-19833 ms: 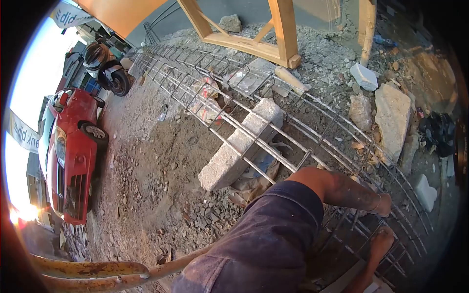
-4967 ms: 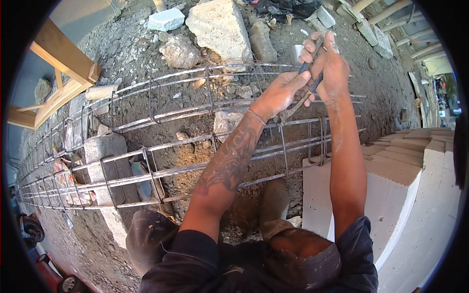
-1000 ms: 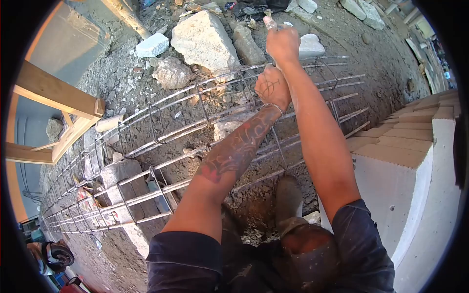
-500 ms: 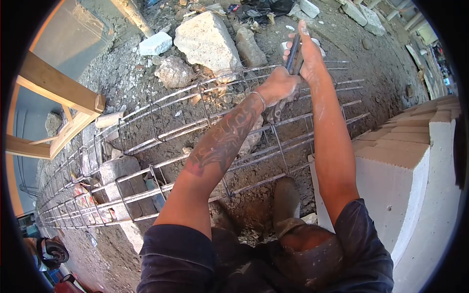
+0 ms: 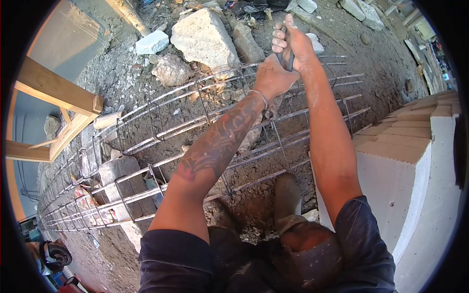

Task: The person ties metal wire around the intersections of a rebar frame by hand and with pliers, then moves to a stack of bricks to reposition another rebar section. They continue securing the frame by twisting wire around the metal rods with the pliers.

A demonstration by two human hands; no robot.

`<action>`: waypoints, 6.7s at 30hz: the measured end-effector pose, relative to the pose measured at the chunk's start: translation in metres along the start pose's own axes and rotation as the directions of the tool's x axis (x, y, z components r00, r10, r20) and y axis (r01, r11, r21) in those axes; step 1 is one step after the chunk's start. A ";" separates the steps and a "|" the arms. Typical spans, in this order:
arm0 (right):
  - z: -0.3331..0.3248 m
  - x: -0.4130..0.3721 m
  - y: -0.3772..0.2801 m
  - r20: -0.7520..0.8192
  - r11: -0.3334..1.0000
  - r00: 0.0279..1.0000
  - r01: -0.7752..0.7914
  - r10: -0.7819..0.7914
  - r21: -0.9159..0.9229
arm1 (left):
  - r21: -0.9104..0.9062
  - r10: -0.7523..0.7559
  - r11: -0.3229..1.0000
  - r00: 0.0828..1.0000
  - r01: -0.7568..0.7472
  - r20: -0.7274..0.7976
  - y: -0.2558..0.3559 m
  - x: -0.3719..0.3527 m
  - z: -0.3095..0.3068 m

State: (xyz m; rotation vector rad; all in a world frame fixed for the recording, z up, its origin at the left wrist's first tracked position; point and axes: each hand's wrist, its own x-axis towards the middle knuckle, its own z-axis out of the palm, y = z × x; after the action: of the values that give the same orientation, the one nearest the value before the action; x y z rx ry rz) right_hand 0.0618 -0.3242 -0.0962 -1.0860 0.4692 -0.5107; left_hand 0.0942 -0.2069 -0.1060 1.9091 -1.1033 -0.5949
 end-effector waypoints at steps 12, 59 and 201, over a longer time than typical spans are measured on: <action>0.029 -0.030 -0.024 -0.297 0.927 0.928 0.112 -0.226 -0.357 | 0.008 -0.084 0.996 0.966 0.089 -0.244 0.018 -0.006 0.039; 0.005 -0.119 -0.089 -0.042 0.949 0.948 0.314 -0.315 -0.025 | -0.313 0.110 0.936 0.710 0.162 0.696 -0.007 -0.036 -0.063; 0.215 -0.065 -0.093 0.465 0.940 0.818 0.272 -0.340 0.208 | -0.911 -0.096 0.362 0.964 -0.199 -0.249 0.042 -0.150 -0.220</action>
State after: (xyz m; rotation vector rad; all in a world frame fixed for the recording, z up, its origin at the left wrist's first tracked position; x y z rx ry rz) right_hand 0.1226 -0.1681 0.0806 -1.1207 -0.1993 -0.5130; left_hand 0.1583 0.0051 0.0475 0.8524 -0.4109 -0.6958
